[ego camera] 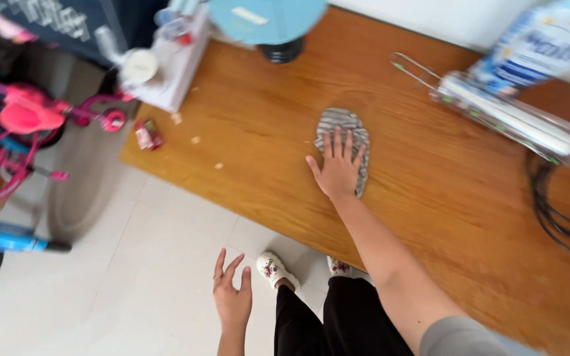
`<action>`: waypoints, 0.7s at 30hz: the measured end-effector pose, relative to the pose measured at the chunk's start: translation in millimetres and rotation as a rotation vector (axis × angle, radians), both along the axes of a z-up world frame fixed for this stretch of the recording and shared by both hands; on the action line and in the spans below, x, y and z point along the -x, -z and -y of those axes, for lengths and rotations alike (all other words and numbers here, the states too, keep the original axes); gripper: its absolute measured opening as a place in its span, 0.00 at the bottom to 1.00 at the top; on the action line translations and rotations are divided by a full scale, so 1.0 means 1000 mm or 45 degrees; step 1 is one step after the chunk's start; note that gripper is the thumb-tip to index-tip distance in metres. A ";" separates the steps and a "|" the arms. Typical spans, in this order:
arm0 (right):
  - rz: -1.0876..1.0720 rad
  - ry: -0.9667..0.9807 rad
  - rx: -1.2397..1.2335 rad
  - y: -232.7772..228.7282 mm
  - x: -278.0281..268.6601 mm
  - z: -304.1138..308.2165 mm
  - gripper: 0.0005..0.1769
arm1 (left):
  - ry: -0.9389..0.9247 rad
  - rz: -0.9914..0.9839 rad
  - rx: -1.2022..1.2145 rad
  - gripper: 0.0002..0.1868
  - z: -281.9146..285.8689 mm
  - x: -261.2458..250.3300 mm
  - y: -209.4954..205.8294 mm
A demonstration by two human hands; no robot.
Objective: The person wipes a wooden desk with a cloth, moving items like a pillow, cables, and a plastic roll aside. They then wash the cloth in a sink and wipe a kitchen counter, moving green containers and a bottle of oil.
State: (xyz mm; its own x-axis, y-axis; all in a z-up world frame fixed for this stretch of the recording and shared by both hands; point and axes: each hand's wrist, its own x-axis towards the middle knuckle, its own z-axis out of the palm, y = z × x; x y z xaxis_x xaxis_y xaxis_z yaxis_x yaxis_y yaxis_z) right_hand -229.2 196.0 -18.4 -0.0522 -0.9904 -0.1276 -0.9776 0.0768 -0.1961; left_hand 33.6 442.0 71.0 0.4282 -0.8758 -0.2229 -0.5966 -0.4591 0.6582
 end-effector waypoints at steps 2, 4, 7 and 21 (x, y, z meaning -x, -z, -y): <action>0.036 -0.199 0.158 0.008 -0.037 0.012 0.47 | -0.080 0.000 -0.021 0.16 -0.016 -0.013 0.000; 0.081 -0.384 0.315 -0.004 -0.077 0.011 0.45 | -0.148 0.000 -0.043 0.16 -0.033 -0.022 0.004; 0.092 -0.911 -0.123 -0.023 -0.134 -0.012 0.49 | -0.166 0.026 -0.057 0.16 -0.055 -0.034 0.012; 0.008 -0.573 0.058 -0.002 0.091 -0.173 0.32 | 0.080 -0.060 0.151 0.15 -0.019 0.009 0.022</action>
